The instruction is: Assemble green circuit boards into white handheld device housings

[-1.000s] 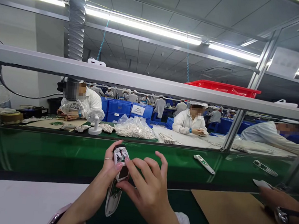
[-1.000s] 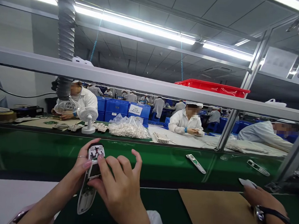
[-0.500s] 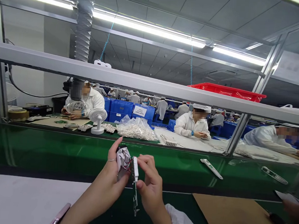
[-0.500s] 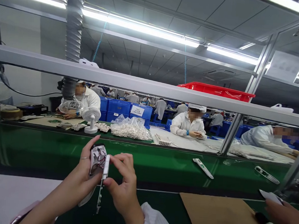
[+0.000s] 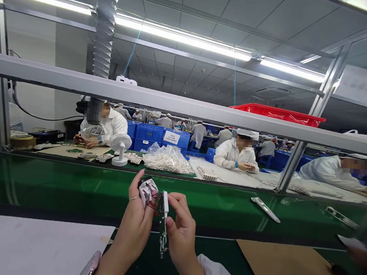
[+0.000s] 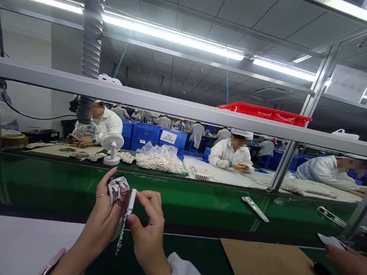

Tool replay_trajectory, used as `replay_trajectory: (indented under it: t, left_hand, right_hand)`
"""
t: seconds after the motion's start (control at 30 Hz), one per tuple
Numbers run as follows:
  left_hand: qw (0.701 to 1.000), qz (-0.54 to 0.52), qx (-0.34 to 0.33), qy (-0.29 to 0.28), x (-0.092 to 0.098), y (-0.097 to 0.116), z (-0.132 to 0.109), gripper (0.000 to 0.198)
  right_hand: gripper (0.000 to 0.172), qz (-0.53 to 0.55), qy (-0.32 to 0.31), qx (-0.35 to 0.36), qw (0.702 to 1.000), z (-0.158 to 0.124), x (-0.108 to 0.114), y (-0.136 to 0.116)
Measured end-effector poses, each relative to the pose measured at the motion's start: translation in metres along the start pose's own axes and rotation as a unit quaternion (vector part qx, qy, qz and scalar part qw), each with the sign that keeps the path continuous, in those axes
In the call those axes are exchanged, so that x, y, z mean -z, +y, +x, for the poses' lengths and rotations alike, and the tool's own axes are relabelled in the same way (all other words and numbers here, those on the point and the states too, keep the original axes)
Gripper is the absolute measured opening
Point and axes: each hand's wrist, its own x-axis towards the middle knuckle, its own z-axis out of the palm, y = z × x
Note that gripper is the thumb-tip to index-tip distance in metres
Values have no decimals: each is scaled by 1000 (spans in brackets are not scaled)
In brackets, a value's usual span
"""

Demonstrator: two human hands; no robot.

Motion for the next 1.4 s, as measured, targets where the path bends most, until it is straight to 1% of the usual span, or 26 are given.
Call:
replay_trajectory:
  t: [0.13, 0.2, 0.27, 0.3, 0.4, 0.47, 0.57, 0.67, 0.77, 0.93, 0.97, 1.03, 1.1, 1.2, 1.27, 1.3, 1.4]
  left_hand:
    - [1000, -8, -24, 17, -2, -3, -3, 65]
    - [999, 5, -45, 1, 1, -5, -3, 65]
    - [997, 19, -59, -36, 8, -6, -1, 62]
    - [996, 19, -59, -66, 13, -7, 0, 61]
    - [987, -39, -36, -153, 25, -11, 6, 69]
    - [979, -85, -26, -181, 29, -13, 9, 76]
    - [981, -109, -20, -162, 25, -13, 9, 80]
    - [985, -99, 7, -142, 17, -7, 4, 76]
    - [984, -105, 35, -142, 13, 0, 0, 68]
    - [977, -157, 58, -135, 14, 5, -3, 57]
    - [974, -165, 66, -138, 14, 5, -3, 55]
    - [970, -175, 79, -147, 15, 6, -3, 52]
    - [968, -181, 79, -154, 15, 6, -3, 53]
    - [968, -191, 73, -144, 13, 9, -5, 54]
    - [972, -187, 68, -128, 13, 10, -7, 54]
    - [974, -181, 64, -122, 13, 10, -9, 55]
    - [981, -145, 34, -124, 14, 9, -12, 67]
  right_hand:
    - [45, -64, -13, 24, 998, 0, 0, -2]
    - [46, -123, -23, 51, 991, 1, 2, -3]
    - [47, -191, -27, 92, 977, 3, 5, -3]
    - [46, -224, -27, 116, 967, 3, 7, -3]
    - [45, -304, -24, 186, 934, 7, 10, -6]
    - [44, -351, -16, 217, 911, 9, 11, -9]
    - [38, -407, -7, 247, 879, 11, 11, -15]
    - [33, -437, -2, 262, 861, 11, 10, -19]
    - [33, -439, 6, 258, 861, 11, 8, -23]
    - [35, -406, 69, 233, 881, 7, 6, -31]
    - [35, -401, 68, 233, 883, 7, 6, -32]
    - [32, -398, 46, 241, 884, 6, 9, -35]
    - [32, -411, 17, 255, 875, 6, 13, -37]
    - [42, -443, -11, 262, 857, 8, 18, -41]
    - [49, -451, -34, 259, 854, 11, 21, -43]
    - [49, -448, -42, 258, 855, 12, 22, -44]
    - [36, -435, -51, 263, 860, 16, 25, -43]
